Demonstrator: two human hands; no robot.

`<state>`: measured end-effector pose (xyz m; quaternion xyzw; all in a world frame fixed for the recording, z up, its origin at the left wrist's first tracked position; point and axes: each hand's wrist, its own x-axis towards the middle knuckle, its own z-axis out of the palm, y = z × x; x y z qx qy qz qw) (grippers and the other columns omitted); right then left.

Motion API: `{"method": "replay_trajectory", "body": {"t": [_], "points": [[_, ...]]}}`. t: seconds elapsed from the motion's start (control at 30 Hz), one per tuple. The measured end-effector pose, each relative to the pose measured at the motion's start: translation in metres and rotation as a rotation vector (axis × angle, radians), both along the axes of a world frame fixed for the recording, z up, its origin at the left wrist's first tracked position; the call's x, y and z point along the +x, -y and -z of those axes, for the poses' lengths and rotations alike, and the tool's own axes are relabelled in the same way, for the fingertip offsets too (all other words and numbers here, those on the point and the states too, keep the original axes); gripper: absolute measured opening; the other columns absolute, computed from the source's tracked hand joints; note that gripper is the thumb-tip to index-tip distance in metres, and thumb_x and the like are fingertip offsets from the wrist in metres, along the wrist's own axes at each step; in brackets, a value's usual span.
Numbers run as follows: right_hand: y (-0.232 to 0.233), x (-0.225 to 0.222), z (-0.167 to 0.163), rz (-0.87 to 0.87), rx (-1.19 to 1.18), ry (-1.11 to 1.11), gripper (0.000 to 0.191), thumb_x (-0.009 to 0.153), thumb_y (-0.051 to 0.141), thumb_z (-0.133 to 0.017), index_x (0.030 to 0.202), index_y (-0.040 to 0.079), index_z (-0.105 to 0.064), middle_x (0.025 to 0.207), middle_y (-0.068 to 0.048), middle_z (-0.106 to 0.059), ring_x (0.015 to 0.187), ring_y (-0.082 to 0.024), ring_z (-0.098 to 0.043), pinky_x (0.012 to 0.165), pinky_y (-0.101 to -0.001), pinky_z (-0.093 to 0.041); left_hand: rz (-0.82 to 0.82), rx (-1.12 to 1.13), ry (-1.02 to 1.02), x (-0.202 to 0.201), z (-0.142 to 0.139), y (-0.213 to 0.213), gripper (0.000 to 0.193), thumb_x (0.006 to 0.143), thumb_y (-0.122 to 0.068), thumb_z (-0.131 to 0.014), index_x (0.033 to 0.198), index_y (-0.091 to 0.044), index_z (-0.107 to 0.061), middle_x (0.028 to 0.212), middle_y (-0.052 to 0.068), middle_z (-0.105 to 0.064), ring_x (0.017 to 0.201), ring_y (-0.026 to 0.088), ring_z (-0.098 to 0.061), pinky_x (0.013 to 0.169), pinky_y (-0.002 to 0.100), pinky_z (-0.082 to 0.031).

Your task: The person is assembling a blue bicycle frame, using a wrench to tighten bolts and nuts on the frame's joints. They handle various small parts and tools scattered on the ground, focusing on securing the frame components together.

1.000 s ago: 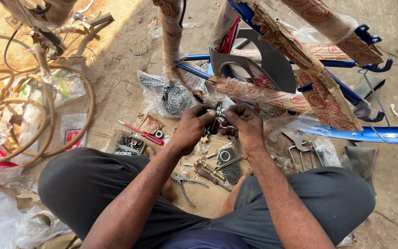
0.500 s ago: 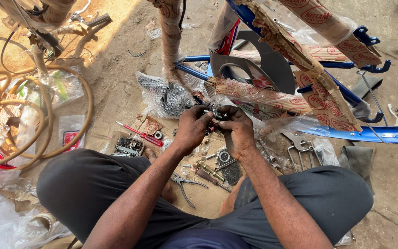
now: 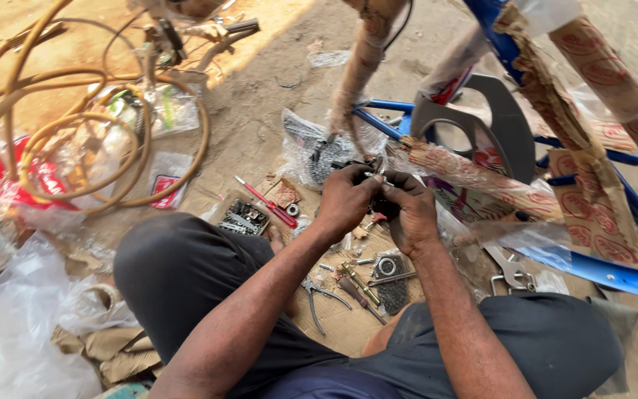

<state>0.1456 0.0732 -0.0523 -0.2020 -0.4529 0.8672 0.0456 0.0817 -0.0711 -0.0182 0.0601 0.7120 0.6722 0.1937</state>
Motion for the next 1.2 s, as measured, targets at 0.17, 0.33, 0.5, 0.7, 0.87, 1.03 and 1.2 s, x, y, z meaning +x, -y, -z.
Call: {"method": "replay_trajectory", "body": {"t": [0.17, 0.33, 0.5, 0.7, 0.87, 1.03, 1.2], "points": [[0.010, -0.016, -0.013, -0.025, -0.026, -0.018, 0.013, 0.094, 0.002, -0.062, 0.105, 0.002, -0.069, 0.092, -0.010, -0.072, 0.076, -0.020, -0.071, 0.068, -0.0344, -0.060, 0.008, 0.200, 0.251, -0.012, 0.007, 0.009, 0.028, 0.090, -0.020, -0.071, 0.099, 0.007, -0.073, 0.083, 0.011, -0.074, 0.070, 0.016, -0.068, 0.063, 0.033, -0.055], [0.031, -0.035, -0.015, -0.103, 0.089, -0.012, 0.008, 0.104, 0.008, -0.064, 0.107, 0.003, -0.068, 0.092, -0.008, -0.071, 0.075, -0.018, -0.068, 0.067, -0.0333, -0.057, -0.197, 0.130, 0.192, -0.016, 0.003, 0.021, 0.033, 0.091, -0.027, -0.070, 0.095, 0.006, -0.075, 0.082, 0.012, -0.073, 0.071, 0.016, -0.065, 0.064, 0.034, -0.054], [0.051, -0.040, -0.015, -0.149, 0.091, -0.017, 0.013, 0.103, 0.012, -0.061, 0.108, 0.002, -0.067, 0.092, -0.006, -0.072, 0.078, -0.017, -0.071, 0.071, -0.0350, -0.062, -0.363, 0.091, 0.129, -0.005, -0.009, 0.039, 0.041, 0.090, -0.035, -0.069, 0.093, 0.005, -0.074, 0.081, 0.014, -0.074, 0.073, 0.018, -0.069, 0.066, 0.035, -0.056], [0.051, -0.045, -0.019, -0.207, 0.078, -0.085, 0.015, 0.108, 0.013, -0.064, 0.112, -0.001, -0.067, 0.101, -0.010, -0.072, 0.084, -0.018, -0.070, 0.077, -0.0341, -0.059, -0.447, -0.203, 0.018, 0.001, -0.030, 0.039, 0.043, 0.091, -0.041, -0.064, 0.095, 0.000, -0.075, 0.084, 0.017, -0.076, 0.078, 0.026, -0.074, 0.074, 0.041, -0.057], [0.019, -0.041, -0.015, -0.229, -0.034, -0.116, 0.022, 0.098, -0.001, -0.057, 0.118, 0.000, -0.066, 0.108, -0.011, -0.071, 0.096, -0.019, -0.071, 0.091, -0.0331, -0.060, -0.358, -0.282, -0.108, 0.000, -0.035, 0.024, 0.041, 0.090, -0.042, -0.065, 0.098, -0.003, -0.076, 0.088, 0.017, -0.077, 0.084, 0.029, -0.075, 0.080, 0.043, -0.057], [0.001, -0.034, 0.002, -0.216, -0.273, -0.099, 0.025, 0.102, -0.002, -0.053, 0.124, -0.005, -0.064, 0.110, -0.013, -0.070, 0.100, -0.021, -0.071, 0.098, -0.0324, -0.057, -0.187, -0.318, -0.143, 0.002, -0.024, 0.011, 0.040, 0.091, -0.042, -0.061, 0.110, -0.010, -0.074, 0.091, 0.015, -0.077, 0.086, 0.028, -0.076, 0.082, 0.043, -0.057], [0.002, -0.035, 0.007, -0.087, -0.177, 0.075, 0.023, 0.104, 0.008, -0.050, 0.120, -0.001, -0.063, 0.113, -0.010, -0.071, 0.105, -0.018, -0.072, 0.100, -0.0334, -0.057, -0.157, -0.331, -0.188, -0.004, -0.015, -0.003, 0.038, 0.093, -0.041, -0.057, 0.114, -0.014, -0.075, 0.096, 0.016, -0.073, 0.089, 0.029, -0.073, 0.083, 0.045, -0.055]]}}
